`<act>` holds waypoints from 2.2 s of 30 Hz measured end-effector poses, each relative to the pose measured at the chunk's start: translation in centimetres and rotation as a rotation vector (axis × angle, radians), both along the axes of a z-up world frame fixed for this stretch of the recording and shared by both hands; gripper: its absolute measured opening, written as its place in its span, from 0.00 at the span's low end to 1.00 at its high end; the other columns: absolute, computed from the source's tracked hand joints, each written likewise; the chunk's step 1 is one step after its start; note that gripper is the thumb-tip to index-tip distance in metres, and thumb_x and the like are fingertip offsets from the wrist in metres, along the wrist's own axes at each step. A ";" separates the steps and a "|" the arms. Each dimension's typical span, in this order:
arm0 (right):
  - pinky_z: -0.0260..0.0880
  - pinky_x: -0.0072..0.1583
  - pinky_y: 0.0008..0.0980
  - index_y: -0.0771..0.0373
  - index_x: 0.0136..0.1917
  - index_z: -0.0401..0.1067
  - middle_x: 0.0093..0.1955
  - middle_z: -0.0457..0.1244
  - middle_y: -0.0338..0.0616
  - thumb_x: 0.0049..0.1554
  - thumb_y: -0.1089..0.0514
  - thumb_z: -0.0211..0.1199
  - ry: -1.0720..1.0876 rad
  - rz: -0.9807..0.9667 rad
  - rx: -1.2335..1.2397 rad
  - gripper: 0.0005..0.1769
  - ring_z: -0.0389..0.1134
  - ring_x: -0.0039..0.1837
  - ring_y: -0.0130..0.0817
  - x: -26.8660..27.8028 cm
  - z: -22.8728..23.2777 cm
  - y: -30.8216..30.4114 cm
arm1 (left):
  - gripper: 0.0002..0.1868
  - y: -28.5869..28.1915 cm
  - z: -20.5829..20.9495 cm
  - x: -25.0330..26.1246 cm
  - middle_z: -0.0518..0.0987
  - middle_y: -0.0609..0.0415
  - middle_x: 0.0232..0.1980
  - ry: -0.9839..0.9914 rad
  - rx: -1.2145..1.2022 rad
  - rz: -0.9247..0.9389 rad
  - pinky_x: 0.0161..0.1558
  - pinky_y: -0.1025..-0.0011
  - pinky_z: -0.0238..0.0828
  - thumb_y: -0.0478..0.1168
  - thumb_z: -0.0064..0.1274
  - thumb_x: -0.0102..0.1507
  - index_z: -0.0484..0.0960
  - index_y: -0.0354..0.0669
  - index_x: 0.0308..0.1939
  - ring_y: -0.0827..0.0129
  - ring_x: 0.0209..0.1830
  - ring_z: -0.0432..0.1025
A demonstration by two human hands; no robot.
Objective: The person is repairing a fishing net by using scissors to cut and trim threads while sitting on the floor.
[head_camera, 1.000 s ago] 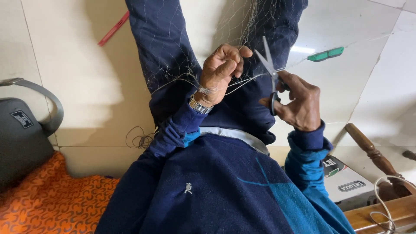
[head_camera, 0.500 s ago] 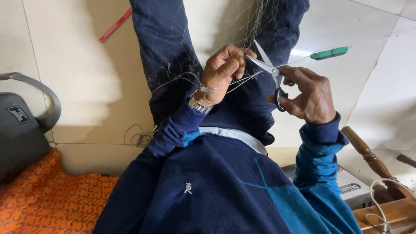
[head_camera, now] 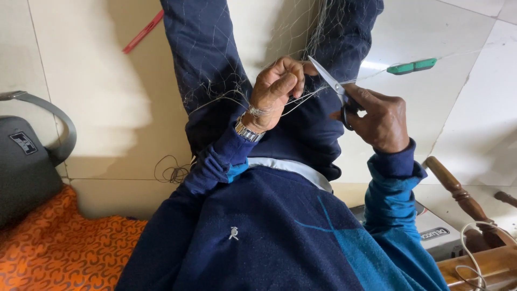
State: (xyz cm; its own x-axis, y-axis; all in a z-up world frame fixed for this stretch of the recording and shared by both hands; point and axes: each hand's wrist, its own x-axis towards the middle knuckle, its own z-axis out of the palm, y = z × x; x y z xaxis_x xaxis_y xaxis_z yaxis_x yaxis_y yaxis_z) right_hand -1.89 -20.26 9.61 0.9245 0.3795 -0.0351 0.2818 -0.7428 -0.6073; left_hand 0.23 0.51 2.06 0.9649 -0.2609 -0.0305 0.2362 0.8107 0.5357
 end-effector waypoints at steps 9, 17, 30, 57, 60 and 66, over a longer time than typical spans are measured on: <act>0.61 0.35 0.28 0.68 0.55 0.68 0.34 0.63 0.48 0.40 0.47 0.73 0.156 -0.196 0.334 0.35 0.61 0.31 0.33 -1.7 0.0 -1.9 | 0.14 0.1 0.1 0.0 0.71 0.42 0.45 -0.040 0.062 0.056 0.33 0.81 0.57 0.47 0.49 0.59 0.70 0.39 0.34 0.77 0.32 0.61; 0.65 0.56 0.55 0.54 0.55 0.58 0.54 0.53 0.57 0.41 0.66 0.71 -0.151 0.370 0.089 0.32 0.60 0.51 0.50 0.8 6.8 -11.7 | 0.12 1.0 -0.1 0.3 0.75 0.48 0.48 -0.028 0.083 -0.022 0.29 0.83 0.60 0.47 0.52 0.57 0.73 0.43 0.35 0.79 0.26 0.61; 0.67 0.42 0.36 0.72 0.52 0.68 0.45 0.64 0.57 0.43 0.59 0.72 -0.034 0.413 -0.067 0.26 0.66 0.43 0.46 7.0 -0.2 -2.9 | 0.11 0.4 -0.2 -0.2 0.74 0.45 0.49 0.016 -0.116 -0.055 0.31 0.81 0.61 0.42 0.53 0.58 0.72 0.40 0.38 0.77 0.27 0.63; 0.67 0.40 0.35 0.70 0.53 0.69 0.43 0.65 0.53 0.42 0.63 0.74 -0.093 0.441 -0.119 0.27 0.65 0.39 0.42 5.7 -0.5 -2.9 | 0.12 0.4 -0.5 -0.7 0.71 0.46 0.52 0.027 -0.105 -0.101 0.36 0.80 0.61 0.42 0.51 0.61 0.70 0.39 0.43 0.76 0.33 0.62; 0.67 0.41 0.35 0.71 0.54 0.69 0.43 0.66 0.53 0.41 0.63 0.74 -0.093 0.433 -0.104 0.28 0.67 0.42 0.44 5.6 -0.5 -2.7 | 0.13 0.3 -0.5 -0.7 0.72 0.46 0.52 0.024 -0.096 -0.093 0.35 0.80 0.61 0.43 0.51 0.61 0.71 0.40 0.43 0.76 0.33 0.62; 0.69 0.42 0.33 0.69 0.52 0.71 0.41 0.66 0.50 0.41 0.60 0.75 -0.083 0.408 -0.150 0.27 0.67 0.42 0.41 5.3 -0.2 -2.7 | 0.13 0.2 -0.4 -0.6 0.73 0.50 0.46 0.022 -0.097 -0.082 0.35 0.80 0.61 0.44 0.53 0.60 0.71 0.41 0.42 0.76 0.33 0.62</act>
State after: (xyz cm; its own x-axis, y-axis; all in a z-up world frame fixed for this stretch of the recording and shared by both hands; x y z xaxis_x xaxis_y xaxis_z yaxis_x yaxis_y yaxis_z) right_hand 3.38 -22.93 9.37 0.7023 0.7101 -0.0494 0.6136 -0.6391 -0.4639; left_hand -0.40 0.69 1.62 0.9396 -0.3414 -0.0226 0.3146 0.8360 0.4496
